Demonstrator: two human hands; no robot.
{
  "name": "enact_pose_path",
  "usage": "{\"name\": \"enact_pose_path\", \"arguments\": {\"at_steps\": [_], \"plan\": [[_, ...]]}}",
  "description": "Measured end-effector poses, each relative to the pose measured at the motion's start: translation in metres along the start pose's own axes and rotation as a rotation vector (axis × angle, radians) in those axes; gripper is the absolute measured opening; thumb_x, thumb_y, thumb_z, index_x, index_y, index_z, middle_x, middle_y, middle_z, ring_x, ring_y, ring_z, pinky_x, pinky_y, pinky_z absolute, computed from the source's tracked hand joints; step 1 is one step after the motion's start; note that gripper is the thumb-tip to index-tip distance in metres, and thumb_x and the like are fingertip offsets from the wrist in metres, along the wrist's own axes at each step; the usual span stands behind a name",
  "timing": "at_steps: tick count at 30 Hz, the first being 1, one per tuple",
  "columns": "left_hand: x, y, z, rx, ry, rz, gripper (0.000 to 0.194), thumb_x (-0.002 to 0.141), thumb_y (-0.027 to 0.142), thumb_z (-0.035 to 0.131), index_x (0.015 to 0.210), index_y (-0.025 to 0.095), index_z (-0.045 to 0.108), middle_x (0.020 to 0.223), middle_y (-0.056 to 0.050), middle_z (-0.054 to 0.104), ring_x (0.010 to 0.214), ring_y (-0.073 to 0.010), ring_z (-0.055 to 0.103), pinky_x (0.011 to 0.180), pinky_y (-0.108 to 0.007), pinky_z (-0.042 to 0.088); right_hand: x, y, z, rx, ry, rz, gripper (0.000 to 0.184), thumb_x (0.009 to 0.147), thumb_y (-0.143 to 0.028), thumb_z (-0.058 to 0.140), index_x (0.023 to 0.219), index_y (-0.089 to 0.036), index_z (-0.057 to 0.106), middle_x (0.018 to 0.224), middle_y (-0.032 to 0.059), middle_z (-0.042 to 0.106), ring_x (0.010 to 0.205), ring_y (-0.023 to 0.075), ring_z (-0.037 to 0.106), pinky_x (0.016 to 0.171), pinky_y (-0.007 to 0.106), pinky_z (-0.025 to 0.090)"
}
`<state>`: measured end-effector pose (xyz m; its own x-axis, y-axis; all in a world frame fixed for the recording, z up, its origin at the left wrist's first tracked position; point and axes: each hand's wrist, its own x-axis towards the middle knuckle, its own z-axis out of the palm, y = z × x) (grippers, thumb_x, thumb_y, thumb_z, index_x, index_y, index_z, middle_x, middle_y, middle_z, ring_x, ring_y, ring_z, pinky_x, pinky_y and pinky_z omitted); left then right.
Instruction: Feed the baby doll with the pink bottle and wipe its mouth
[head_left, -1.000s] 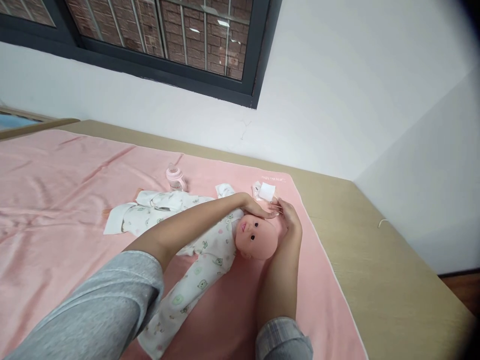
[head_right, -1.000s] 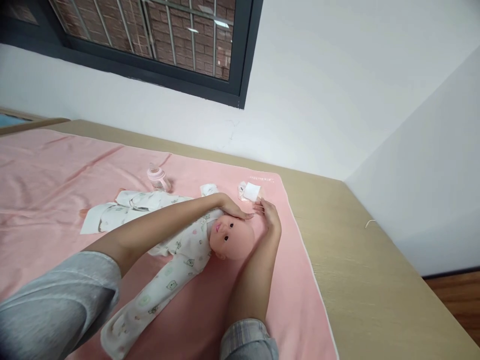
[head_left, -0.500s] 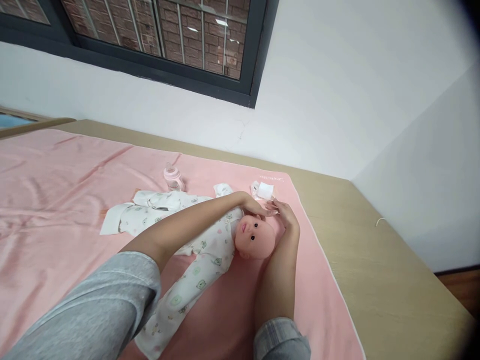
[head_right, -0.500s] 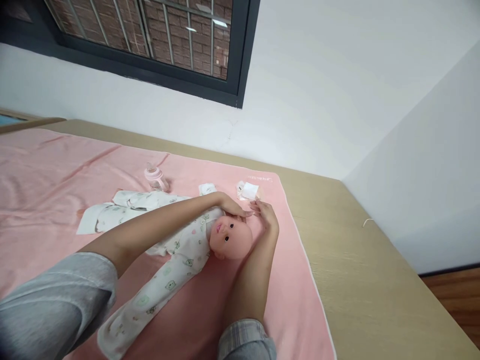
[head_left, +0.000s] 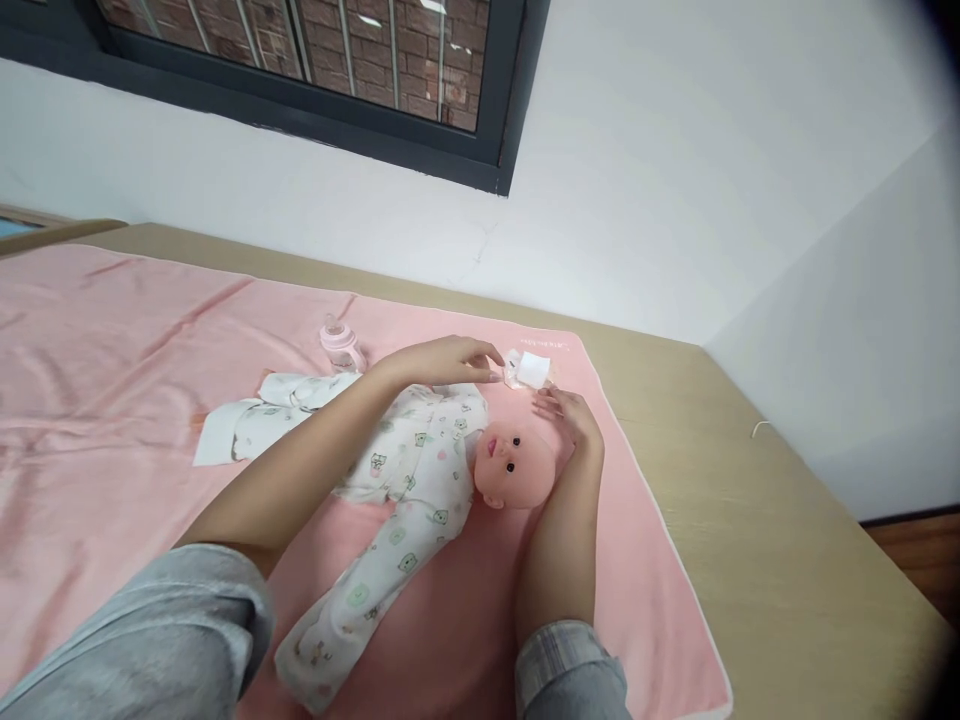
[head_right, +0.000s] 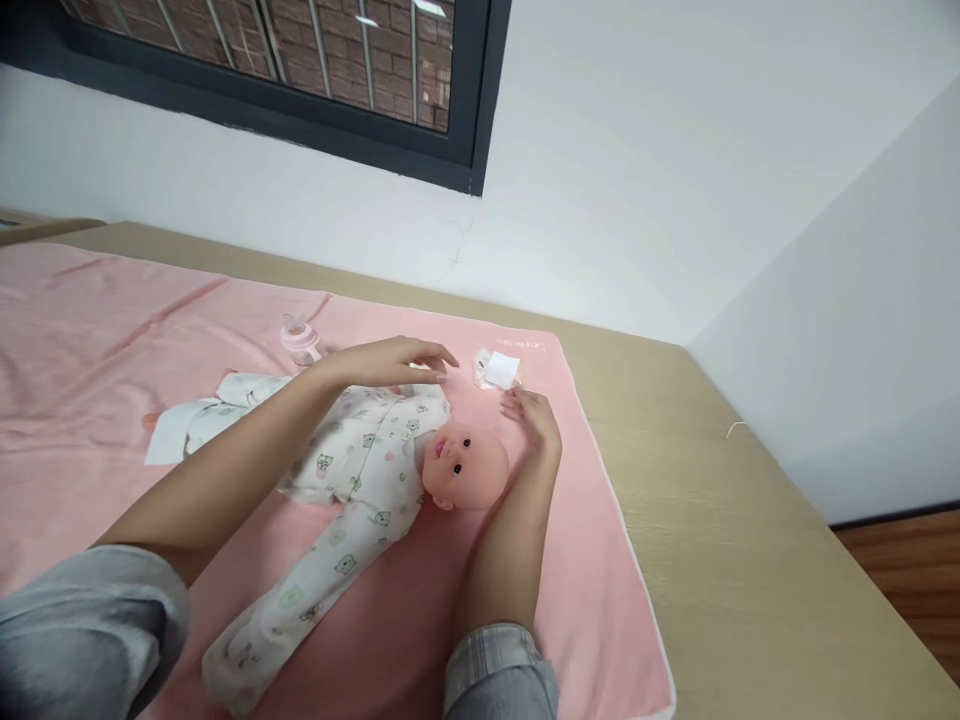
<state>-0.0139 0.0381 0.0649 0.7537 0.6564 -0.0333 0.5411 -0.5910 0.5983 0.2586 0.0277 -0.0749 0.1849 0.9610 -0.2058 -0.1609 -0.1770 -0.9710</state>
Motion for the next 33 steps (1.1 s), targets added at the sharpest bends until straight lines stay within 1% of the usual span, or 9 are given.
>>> {"name": "enact_pose_path", "arguments": {"at_steps": [3,5,11,15,17,21,25,29,33], "plan": [[-0.014,-0.016,0.006,0.044,0.087,0.020,0.032,0.081,0.041,0.062,0.103,0.018,0.066,0.105,-0.005,0.068,0.098,-0.0213,0.062,0.078,-0.025,0.045,0.002,0.004,0.001,0.001,-0.027,-0.004,0.020,0.091,-0.027,0.059,0.086,-0.010,0.067,0.093,0.0135,0.072,0.082,0.0195,0.071,0.081,0.034,0.061],[-0.021,-0.026,0.009,0.085,0.123,0.029,0.025,0.076,0.037,0.067,0.093,0.018,0.067,0.098,-0.003,0.068,0.095,-0.0211,0.062,0.076,-0.025,0.044,0.003,0.006,0.002,0.014,-0.046,0.000,0.021,0.091,-0.028,0.058,0.089,-0.010,0.067,0.097,0.0143,0.072,0.085,0.0202,0.072,0.083,0.035,0.061],[-0.038,-0.042,0.006,0.091,0.165,-0.046,0.016,0.074,0.028,0.064,0.088,0.021,0.068,0.092,0.000,0.069,0.091,-0.0201,0.063,0.074,-0.026,0.042,-0.003,0.009,0.010,0.083,-0.059,-0.038,0.025,0.086,-0.036,0.064,0.095,-0.013,0.068,0.110,0.0123,0.071,0.094,0.0212,0.071,0.091,0.037,0.059],[-0.046,-0.047,0.001,0.026,0.237,-0.089,0.016,0.073,0.030,0.064,0.085,0.020,0.067,0.085,0.000,0.071,0.086,-0.0205,0.065,0.072,-0.026,0.044,-0.005,0.006,0.013,0.117,-0.080,-0.091,0.027,0.084,-0.039,0.066,0.094,-0.014,0.069,0.099,0.0114,0.073,0.094,0.0221,0.071,0.095,0.039,0.057],[-0.050,-0.048,-0.001,-0.025,0.248,-0.109,0.018,0.071,0.032,0.067,0.083,0.019,0.066,0.082,-0.001,0.071,0.084,-0.0206,0.066,0.070,-0.025,0.045,-0.004,0.003,0.011,0.135,-0.064,-0.112,0.028,0.080,-0.040,0.070,0.091,-0.014,0.070,0.095,0.0108,0.074,0.095,0.0228,0.071,0.094,0.038,0.057],[-0.056,-0.049,-0.006,-0.089,0.235,-0.126,0.019,0.067,0.030,0.070,0.082,0.018,0.066,0.077,0.000,0.072,0.080,-0.0201,0.068,0.065,-0.024,0.046,-0.005,-0.011,0.003,0.161,-0.018,-0.211,0.028,0.068,-0.040,0.080,0.082,-0.017,0.072,0.093,0.0048,0.073,0.092,0.0193,0.070,0.089,0.032,0.058],[-0.061,-0.050,-0.009,-0.096,0.220,-0.108,0.015,0.070,0.026,0.066,0.083,0.019,0.069,0.078,0.001,0.073,0.081,-0.0190,0.069,0.064,-0.022,0.046,-0.022,-0.036,0.002,0.127,-0.038,-0.342,0.025,0.066,-0.040,0.082,0.076,-0.020,0.071,0.088,0.0009,0.072,0.083,0.0145,0.069,0.089,0.031,0.057],[-0.062,-0.047,-0.006,-0.034,0.218,-0.088,0.017,0.079,0.029,0.061,0.089,0.020,0.071,0.083,0.000,0.073,0.082,-0.0193,0.068,0.065,-0.023,0.046,-0.046,-0.061,0.020,-0.006,-0.129,-0.394,0.023,0.067,-0.040,0.081,0.075,-0.021,0.071,0.082,0.0013,0.070,0.082,0.0144,0.066,0.085,0.031,0.057],[-0.060,-0.045,0.000,-0.086,0.278,0.004,0.031,0.085,0.039,0.060,0.107,0.019,0.068,0.105,-0.004,0.071,0.099,-0.0219,0.065,0.080,-0.028,0.049,-0.067,-0.078,0.050,-0.156,-0.308,-0.440,0.020,0.069,-0.035,0.081,0.076,-0.021,0.068,0.078,-0.0002,0.065,0.073,0.0126,0.062,0.072,0.027,0.054]]}}
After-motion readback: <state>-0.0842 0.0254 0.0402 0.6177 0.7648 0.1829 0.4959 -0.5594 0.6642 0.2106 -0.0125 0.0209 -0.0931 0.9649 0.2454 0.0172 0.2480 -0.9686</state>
